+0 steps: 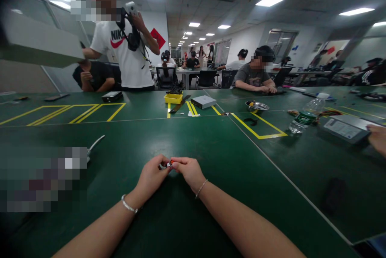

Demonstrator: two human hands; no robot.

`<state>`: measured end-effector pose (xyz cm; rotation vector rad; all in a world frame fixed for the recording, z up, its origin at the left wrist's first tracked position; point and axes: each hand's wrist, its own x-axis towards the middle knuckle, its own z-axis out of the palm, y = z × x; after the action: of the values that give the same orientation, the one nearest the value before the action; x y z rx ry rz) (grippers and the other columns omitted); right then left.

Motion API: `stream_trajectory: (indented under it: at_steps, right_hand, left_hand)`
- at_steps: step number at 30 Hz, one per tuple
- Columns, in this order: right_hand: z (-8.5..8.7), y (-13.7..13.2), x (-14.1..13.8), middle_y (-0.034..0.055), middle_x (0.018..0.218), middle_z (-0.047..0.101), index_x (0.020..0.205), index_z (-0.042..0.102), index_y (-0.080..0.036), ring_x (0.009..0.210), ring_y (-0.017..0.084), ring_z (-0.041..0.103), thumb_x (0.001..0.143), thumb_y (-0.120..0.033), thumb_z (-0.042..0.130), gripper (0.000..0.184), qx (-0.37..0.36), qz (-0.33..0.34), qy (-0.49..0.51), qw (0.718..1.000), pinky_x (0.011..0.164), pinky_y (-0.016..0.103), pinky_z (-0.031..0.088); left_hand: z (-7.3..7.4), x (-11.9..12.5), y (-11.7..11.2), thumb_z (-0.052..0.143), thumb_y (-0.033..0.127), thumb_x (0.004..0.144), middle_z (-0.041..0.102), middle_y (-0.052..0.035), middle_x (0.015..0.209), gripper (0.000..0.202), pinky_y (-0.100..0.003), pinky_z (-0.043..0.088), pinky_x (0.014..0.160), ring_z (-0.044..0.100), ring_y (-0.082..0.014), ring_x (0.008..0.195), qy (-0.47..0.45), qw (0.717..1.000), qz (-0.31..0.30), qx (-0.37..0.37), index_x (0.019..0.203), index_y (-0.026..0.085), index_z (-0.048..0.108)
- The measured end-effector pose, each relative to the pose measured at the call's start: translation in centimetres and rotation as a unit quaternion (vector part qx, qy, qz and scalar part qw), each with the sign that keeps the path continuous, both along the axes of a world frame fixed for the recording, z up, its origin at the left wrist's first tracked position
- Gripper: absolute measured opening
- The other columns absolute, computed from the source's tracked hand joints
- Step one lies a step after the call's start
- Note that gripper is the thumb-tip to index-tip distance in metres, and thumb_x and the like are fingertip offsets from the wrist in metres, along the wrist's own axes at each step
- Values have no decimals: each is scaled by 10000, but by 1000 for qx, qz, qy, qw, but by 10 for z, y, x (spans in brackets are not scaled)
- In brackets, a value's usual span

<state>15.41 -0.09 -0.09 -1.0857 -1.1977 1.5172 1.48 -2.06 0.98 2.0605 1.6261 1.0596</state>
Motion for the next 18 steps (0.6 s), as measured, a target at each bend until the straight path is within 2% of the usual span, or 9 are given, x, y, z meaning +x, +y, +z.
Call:
stream_trajectory:
  at_steps: [4, 9, 14, 18]
  right_hand:
    - [2, -6, -4, 51, 870, 640, 939, 625, -171, 749, 157, 544, 633, -331, 590, 346, 35, 12, -36, 999, 688, 311, 418]
    - [4, -10, -6, 21, 1021, 594, 1023, 572, -229, 896, 184, 530, 665, -259, 546, 361, 45, 34, -55, 997, 771, 345, 407]
    - [3, -12, -6, 1, 1078, 562, 1027, 563, -250, 1018, 194, 481, 666, -230, 531, 363, 88, 50, -73, 992, 899, 390, 332]
    - [5, -14, -7, 14, 1113, 537, 1031, 561, -239, 1058, 189, 457, 665, -255, 545, 367, 122, 42, -98, 987, 953, 371, 275]
  left_hand:
    - [1, 0, -1, 491, 238, 692, 545, 9, 667, 63, -240, 361, 580, 496, -130, 651, 9, 1000, 24, 7, 657, 188, 507]
    - [3, -1, -3, 477, 254, 703, 538, 5, 657, 89, -245, 360, 572, 495, -131, 634, 7, 999, 52, 3, 653, 186, 507]
    - [2, -2, -3, 473, 260, 703, 522, 6, 638, 105, -244, 353, 554, 486, -130, 615, 11, 998, 60, 0, 637, 183, 499]
    - [2, -2, -3, 473, 238, 699, 510, 5, 634, 89, -242, 348, 552, 479, -131, 617, 28, 998, 56, 3, 631, 182, 485]
